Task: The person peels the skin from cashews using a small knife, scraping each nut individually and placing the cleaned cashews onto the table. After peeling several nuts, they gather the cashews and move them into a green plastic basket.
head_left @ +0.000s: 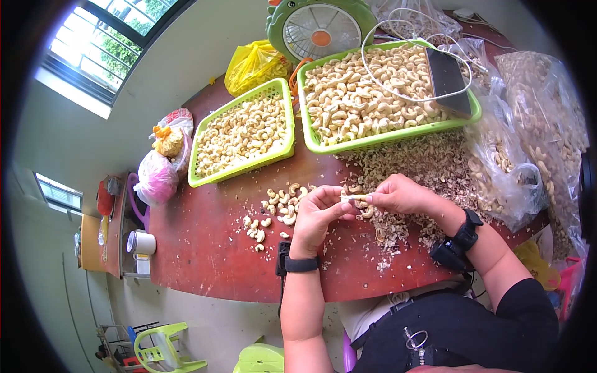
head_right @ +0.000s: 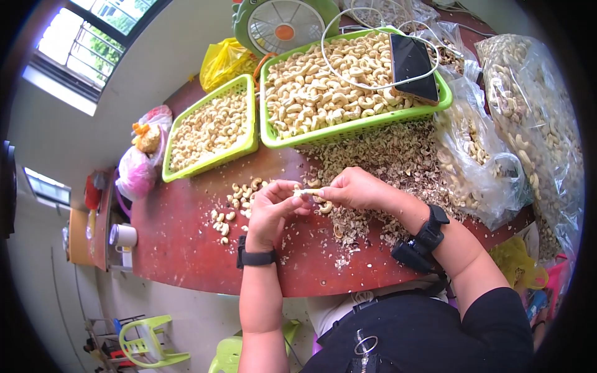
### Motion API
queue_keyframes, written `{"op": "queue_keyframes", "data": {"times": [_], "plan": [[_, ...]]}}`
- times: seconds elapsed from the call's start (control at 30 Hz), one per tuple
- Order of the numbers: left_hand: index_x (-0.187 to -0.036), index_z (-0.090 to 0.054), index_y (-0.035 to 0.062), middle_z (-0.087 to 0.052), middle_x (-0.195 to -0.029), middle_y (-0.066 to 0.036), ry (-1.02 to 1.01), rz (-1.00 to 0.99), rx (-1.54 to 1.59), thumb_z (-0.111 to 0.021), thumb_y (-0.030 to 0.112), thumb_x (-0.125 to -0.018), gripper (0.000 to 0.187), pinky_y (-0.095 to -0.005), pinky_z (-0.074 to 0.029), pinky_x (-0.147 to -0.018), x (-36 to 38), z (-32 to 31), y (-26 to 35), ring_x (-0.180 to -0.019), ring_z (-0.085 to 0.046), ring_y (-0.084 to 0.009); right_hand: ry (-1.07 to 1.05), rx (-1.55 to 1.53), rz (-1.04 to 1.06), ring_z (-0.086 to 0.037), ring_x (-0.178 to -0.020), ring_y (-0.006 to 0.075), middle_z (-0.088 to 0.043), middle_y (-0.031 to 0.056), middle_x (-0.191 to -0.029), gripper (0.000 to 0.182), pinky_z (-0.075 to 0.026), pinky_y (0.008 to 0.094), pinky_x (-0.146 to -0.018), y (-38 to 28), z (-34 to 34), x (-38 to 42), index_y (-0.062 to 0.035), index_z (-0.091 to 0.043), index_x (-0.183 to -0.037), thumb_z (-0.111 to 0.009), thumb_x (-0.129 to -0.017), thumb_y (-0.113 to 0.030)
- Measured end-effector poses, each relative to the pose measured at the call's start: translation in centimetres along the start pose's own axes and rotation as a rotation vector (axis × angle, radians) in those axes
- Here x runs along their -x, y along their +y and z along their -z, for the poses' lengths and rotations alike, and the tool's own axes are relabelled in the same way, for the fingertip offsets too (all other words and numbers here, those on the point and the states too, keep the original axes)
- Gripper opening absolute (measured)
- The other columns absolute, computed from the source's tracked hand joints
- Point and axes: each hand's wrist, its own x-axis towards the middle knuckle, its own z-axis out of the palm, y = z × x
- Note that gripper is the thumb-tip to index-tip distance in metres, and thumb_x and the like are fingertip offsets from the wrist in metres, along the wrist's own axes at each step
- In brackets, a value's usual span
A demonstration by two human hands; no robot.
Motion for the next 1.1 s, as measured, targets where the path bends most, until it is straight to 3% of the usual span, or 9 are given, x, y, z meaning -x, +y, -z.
{"op": "queue_keyframes", "data": {"times": [0.13,0.23,0.47,0.73,1.1], "plan": [[-0.096,-0.051,-0.0015,-0.059,-0.087,-0.013,0.034,-0.029,0.071,-0.059,-0.004,-0.072,0.025,-0.033,-0.053,-0.068,-0.2,-0.4,-0.4,-0.078,-0.06,-0.021,0.01,-0.024,-0.002,-0.035,-0.039,0.0034,-0.043,-0.0038,-0.044,0.038,-0.026,0.0205,-0.037,0.0,0.0,-0.1,-0.0036,-0.056,-0.056,-0.055,-0.081,-0.033],[-0.096,-0.052,-0.0016,-0.058,-0.089,-0.014,0.086,-0.051,0.132,-0.058,-0.004,-0.072,0.025,-0.0346,-0.052,-0.072,-0.3,-0.8,-0.8,-0.081,-0.06,-0.0228,0.054,0.002,0.031,-0.035,-0.04,0.0043,-0.042,-0.0035,-0.044,0.042,-0.027,0.0216,-0.037,-0.1,0.0,0.0,-0.0037,-0.056,-0.054,-0.055,-0.08,-0.037],[-0.094,-0.051,0.0003,-0.058,-0.089,-0.013,0.15,-0.086,0.219,-0.058,-0.006,-0.072,0.023,-0.034,-0.052,-0.073,-0.5,-1.8,-1.4,-0.082,-0.059,-0.022,0.075,-0.002,0.036,-0.036,-0.041,0.0041,-0.043,-0.0034,-0.045,0.041,-0.028,0.0218,-0.037,-0.3,0.1,0.1,-0.0028,-0.057,-0.057,-0.055,-0.08,-0.036],[-0.102,-0.052,-0.0007,-0.058,-0.09,-0.013,0.163,-0.105,0.27,-0.054,-0.004,-0.076,0.026,-0.0338,-0.051,-0.074,-0.5,-2.1,-1.3,-0.083,-0.059,-0.0221,0.062,-0.084,0.04,-0.035,-0.041,0.0037,-0.043,-0.0039,-0.046,0.037,-0.027,0.0213,-0.037,-0.1,-0.1,0.0,-0.0024,-0.057,-0.06,-0.054,-0.081,-0.032],[-0.091,-0.05,0.0017,-0.058,-0.085,-0.011,0.188,-0.205,0.289,-0.057,-0.004,-0.074,0.019,-0.0309,-0.052,-0.071,-0.6,-3.0,-1.8,-0.078,-0.059,-0.019,0.163,0.045,0.04,-0.037,-0.042,0.0043,-0.044,-0.0026,-0.046,0.036,-0.03,0.0221,-0.038,-0.6,-0.1,0.2,-0.0019,-0.059,-0.061,-0.056,-0.079,-0.034]]}}
